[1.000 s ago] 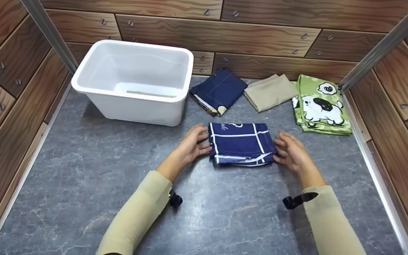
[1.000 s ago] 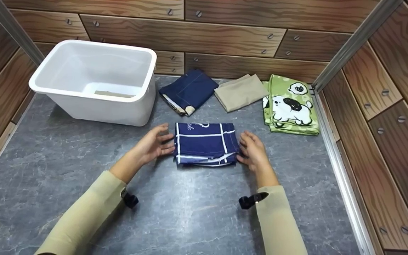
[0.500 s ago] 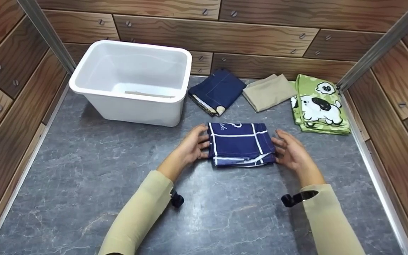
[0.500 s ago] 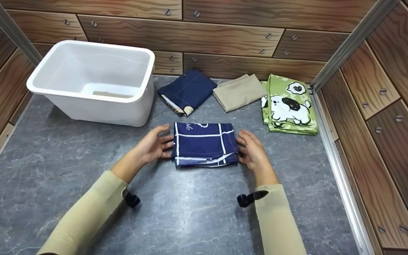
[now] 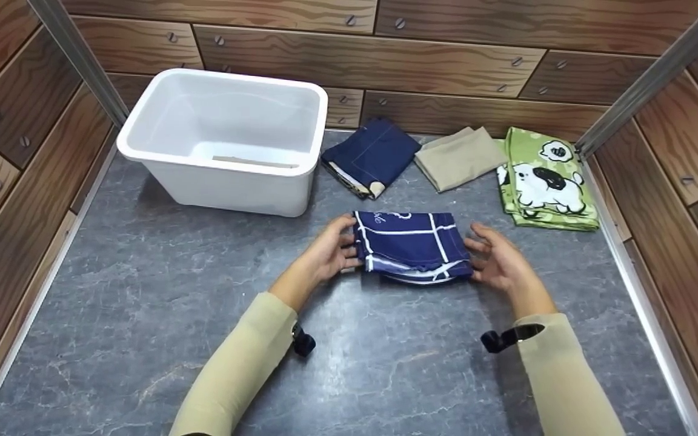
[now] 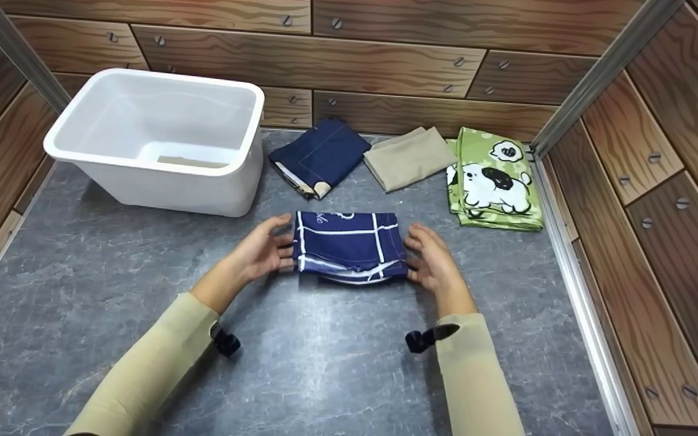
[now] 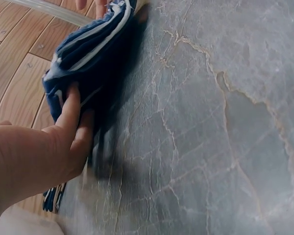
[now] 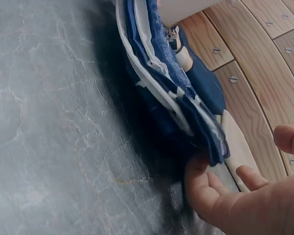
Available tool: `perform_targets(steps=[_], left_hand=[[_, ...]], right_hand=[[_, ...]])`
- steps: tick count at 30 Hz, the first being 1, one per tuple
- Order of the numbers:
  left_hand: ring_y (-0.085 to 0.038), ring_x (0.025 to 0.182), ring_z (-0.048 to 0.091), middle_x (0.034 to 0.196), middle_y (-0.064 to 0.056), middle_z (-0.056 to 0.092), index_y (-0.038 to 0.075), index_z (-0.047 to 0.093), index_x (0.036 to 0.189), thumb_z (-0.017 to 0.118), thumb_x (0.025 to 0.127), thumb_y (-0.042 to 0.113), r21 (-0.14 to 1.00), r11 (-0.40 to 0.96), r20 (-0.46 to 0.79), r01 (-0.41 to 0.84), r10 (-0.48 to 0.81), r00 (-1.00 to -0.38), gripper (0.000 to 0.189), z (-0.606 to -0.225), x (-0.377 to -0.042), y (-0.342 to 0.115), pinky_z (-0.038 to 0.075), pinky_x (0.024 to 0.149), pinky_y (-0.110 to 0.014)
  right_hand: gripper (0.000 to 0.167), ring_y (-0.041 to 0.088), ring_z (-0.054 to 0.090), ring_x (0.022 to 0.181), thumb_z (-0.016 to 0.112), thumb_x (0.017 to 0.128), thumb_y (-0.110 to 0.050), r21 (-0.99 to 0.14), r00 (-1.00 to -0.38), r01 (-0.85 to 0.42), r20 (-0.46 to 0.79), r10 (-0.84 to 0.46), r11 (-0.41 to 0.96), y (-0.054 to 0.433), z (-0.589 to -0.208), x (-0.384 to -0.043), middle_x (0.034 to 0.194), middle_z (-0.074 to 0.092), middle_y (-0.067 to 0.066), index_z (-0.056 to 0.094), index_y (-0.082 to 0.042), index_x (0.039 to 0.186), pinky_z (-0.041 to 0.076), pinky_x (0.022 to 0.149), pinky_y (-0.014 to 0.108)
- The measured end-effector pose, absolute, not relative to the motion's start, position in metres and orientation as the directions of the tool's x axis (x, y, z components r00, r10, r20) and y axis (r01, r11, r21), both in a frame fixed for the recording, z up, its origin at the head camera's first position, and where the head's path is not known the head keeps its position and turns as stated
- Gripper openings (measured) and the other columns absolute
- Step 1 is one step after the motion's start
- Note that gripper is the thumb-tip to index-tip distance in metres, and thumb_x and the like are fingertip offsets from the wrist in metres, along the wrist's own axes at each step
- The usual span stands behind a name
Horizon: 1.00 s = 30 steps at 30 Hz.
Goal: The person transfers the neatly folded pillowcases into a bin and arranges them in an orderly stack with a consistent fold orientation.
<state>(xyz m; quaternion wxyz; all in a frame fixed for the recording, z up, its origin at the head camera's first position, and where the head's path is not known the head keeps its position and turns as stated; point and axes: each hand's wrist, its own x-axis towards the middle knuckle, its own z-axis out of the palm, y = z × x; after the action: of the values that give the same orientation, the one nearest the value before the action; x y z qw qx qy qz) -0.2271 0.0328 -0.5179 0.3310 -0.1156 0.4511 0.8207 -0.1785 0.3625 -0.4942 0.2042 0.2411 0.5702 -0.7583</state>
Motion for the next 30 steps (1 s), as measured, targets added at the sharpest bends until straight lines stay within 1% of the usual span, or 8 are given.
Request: perform_targets(steps=[2, 6, 10, 13, 17, 22, 26, 30], left_hand=[[-0.036, 0.120, 0.055, 0.145, -0.023, 0.044, 0.024, 0.021, 0.155, 0.049, 0.098, 0.030, 0.660, -0.373, -0.492, -0.652, 0.441, -0.750, 0.064, -0.519, -0.227, 0.032, 0.045, 0.105, -0.054], [-0.033, 0.116, 0.056, 0.140, -0.021, 0.048, 0.024, 0.022, 0.155, 0.048, 0.098, 0.031, 0.649, -0.375, -0.503, -0.662, 0.441, -0.743, 0.063, -0.521, -0.228, 0.031, 0.044, 0.106, -0.054], [-0.034, 0.119, 0.054, 0.143, -0.021, 0.046, 0.024, 0.019, 0.156, 0.048, 0.098, 0.032, 0.645, -0.372, -0.505, -0.667, 0.447, -0.738, 0.065, -0.523, -0.228, 0.029, 0.042, 0.107, -0.055], [-0.034, 0.121, 0.054, 0.145, -0.021, 0.045, 0.025, 0.016, 0.157, 0.048, 0.098, 0.033, 0.647, -0.359, -0.510, -0.673, 0.453, -0.731, 0.068, -0.525, -0.228, 0.027, 0.044, 0.105, -0.054], [-0.032, 0.118, 0.055, 0.144, -0.020, 0.047, 0.026, 0.017, 0.157, 0.049, 0.098, 0.036, 0.656, -0.330, -0.517, -0.679, 0.458, -0.723, 0.068, -0.525, -0.229, 0.025, 0.050, 0.095, -0.049], [-0.029, 0.111, 0.057, 0.141, -0.017, 0.049, 0.029, 0.026, 0.155, 0.048, 0.099, 0.035, 0.712, -0.269, -0.491, -0.649, 0.470, -0.733, 0.060, -0.524, -0.230, 0.024, 0.053, 0.082, -0.043], [-0.030, 0.108, 0.061, 0.139, -0.018, 0.053, 0.030, 0.033, 0.154, 0.047, 0.101, 0.033, 0.792, -0.183, -0.446, -0.583, 0.479, -0.756, 0.055, -0.523, -0.232, 0.024, 0.054, 0.081, -0.042], [-0.028, 0.106, 0.065, 0.133, -0.018, 0.059, 0.026, 0.039, 0.152, 0.049, 0.101, 0.033, 0.857, -0.075, -0.418, -0.509, 0.475, -0.774, 0.053, -0.522, -0.234, 0.024, 0.056, 0.082, -0.039]], right_hand=[[0.053, 0.028, 0.050, 0.121, 0.050, 0.103, -0.042, -0.766, -0.803, 0.585, -0.594, -0.052, -0.267, 0.361, -0.494, -0.179, 0.154, 0.032, 0.012, 0.027, -0.028, 0.149, 0.048, 0.090, 0.034], [0.031, 0.019, 0.056, 0.109, 0.047, 0.104, -0.042, -0.764, -0.803, 0.592, -0.587, -0.102, -0.258, 0.359, -0.494, -0.181, 0.129, 0.051, 0.001, 0.032, -0.033, 0.130, 0.046, 0.091, 0.036], [0.030, 0.018, 0.057, 0.108, 0.044, 0.105, -0.040, -0.757, -0.809, 0.585, -0.572, -0.138, -0.291, 0.358, -0.495, -0.181, 0.122, 0.054, 0.000, 0.031, -0.031, 0.130, 0.051, 0.089, 0.037], [0.030, 0.018, 0.058, 0.102, 0.043, 0.106, -0.038, -0.756, -0.820, 0.566, -0.558, -0.128, -0.329, 0.358, -0.498, -0.181, 0.119, 0.056, 0.002, 0.034, -0.028, 0.133, 0.054, 0.081, 0.034], [0.033, 0.017, 0.059, 0.096, 0.041, 0.106, -0.037, -0.757, -0.823, 0.561, -0.553, -0.130, -0.335, 0.356, -0.500, -0.180, 0.118, 0.055, 0.003, 0.032, -0.027, 0.137, 0.052, 0.074, 0.031], [0.055, 0.015, 0.057, 0.100, 0.039, 0.107, -0.039, -0.776, -0.833, 0.551, -0.533, -0.150, -0.306, 0.353, -0.499, -0.181, 0.121, 0.050, 0.001, 0.018, -0.025, 0.155, 0.051, 0.081, 0.031], [0.064, 0.014, 0.056, 0.101, 0.040, 0.107, -0.041, -0.801, -0.841, 0.541, -0.520, -0.151, -0.257, 0.351, -0.499, -0.182, 0.120, 0.053, -0.003, 0.008, -0.026, 0.160, 0.049, 0.086, 0.032], [0.066, 0.014, 0.055, 0.101, 0.042, 0.106, -0.041, -0.821, -0.852, 0.524, -0.505, -0.138, -0.227, 0.350, -0.500, -0.183, 0.120, 0.053, -0.003, 0.008, -0.027, 0.161, 0.050, 0.086, 0.033]])
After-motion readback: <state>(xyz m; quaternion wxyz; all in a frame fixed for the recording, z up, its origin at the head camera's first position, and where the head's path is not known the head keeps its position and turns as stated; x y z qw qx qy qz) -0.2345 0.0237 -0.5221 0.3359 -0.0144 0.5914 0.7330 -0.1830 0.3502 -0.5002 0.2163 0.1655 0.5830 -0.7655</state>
